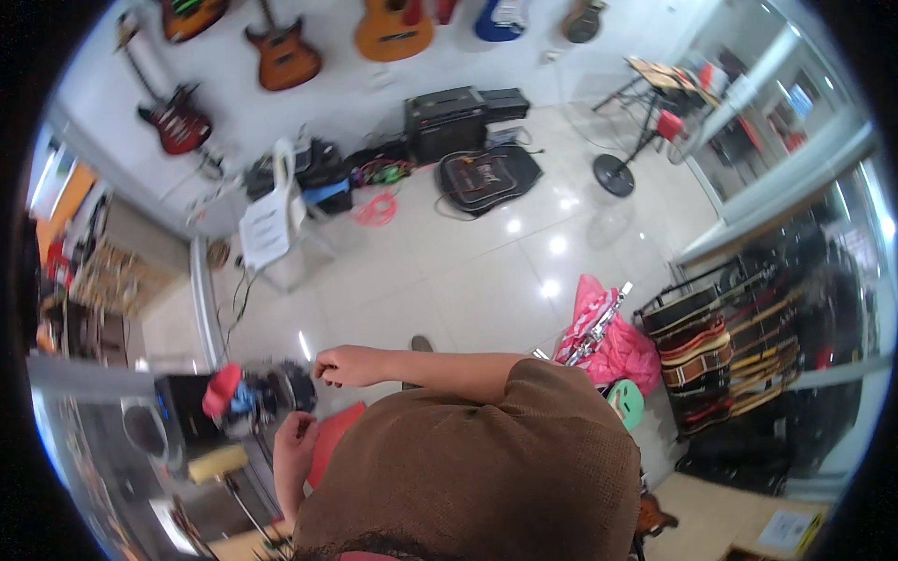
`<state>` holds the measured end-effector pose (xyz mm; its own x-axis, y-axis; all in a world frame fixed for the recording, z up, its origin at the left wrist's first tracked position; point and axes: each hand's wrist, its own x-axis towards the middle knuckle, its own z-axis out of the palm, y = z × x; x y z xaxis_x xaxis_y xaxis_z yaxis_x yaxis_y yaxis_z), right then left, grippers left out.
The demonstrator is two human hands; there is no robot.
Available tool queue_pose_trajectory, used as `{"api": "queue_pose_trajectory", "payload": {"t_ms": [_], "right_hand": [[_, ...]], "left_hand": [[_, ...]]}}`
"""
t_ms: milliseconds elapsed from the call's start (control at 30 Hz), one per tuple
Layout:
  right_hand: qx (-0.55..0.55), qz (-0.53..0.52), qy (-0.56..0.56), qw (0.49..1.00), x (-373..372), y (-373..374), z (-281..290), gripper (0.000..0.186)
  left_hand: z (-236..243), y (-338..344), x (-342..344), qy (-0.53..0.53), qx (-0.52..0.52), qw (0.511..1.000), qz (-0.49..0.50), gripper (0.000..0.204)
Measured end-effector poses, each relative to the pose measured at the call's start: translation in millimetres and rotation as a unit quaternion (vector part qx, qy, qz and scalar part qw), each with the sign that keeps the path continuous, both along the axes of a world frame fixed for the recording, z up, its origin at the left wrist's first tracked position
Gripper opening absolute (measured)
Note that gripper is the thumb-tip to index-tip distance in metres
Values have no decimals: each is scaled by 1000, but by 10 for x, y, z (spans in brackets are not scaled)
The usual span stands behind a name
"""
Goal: The person places a guitar neck onto a wooden jig on a workbench, uses a clamp to secure it, and applies a polishing compound from a tube to a rotating buffing wheel. They then hold a metal tool against the buffing wheel before turning on a floor fan and applying the compound to the neck.
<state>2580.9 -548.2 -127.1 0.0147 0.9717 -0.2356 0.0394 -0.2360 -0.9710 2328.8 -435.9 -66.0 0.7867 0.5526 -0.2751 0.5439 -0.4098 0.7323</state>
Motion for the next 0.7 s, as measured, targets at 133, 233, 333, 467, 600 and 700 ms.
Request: {"api": "queue_pose_trajectory", "payload": {"t_ms": [133, 233, 333, 467, 600, 700], "right_hand": [[10, -119, 6, 993, 1225, -322, 31, 31], [33, -209, 9, 977, 2008, -573, 125, 29], [49, -278, 12, 959, 2603, -812, 498, 27], [59, -373, 29, 925, 3283, -1115, 537, 27], [33, -455, 42, 889, 3894, -1493, 335, 27], [-10, -534, -11, 845, 4287, -1833, 307, 26]], "left_hand": [[303, 430, 1274, 7, -185, 977, -103, 10], [857, 656, 2196, -89, -336, 901, -259, 19], [1353, 717, 3366, -124, -363, 719, -579, 37], [1508, 517, 4729, -75, -298, 694, -651, 31], [1428, 311, 6040, -101, -234, 650, -716, 23], [1440, -70, 7038, -196, -155, 627, -738, 23]]}}
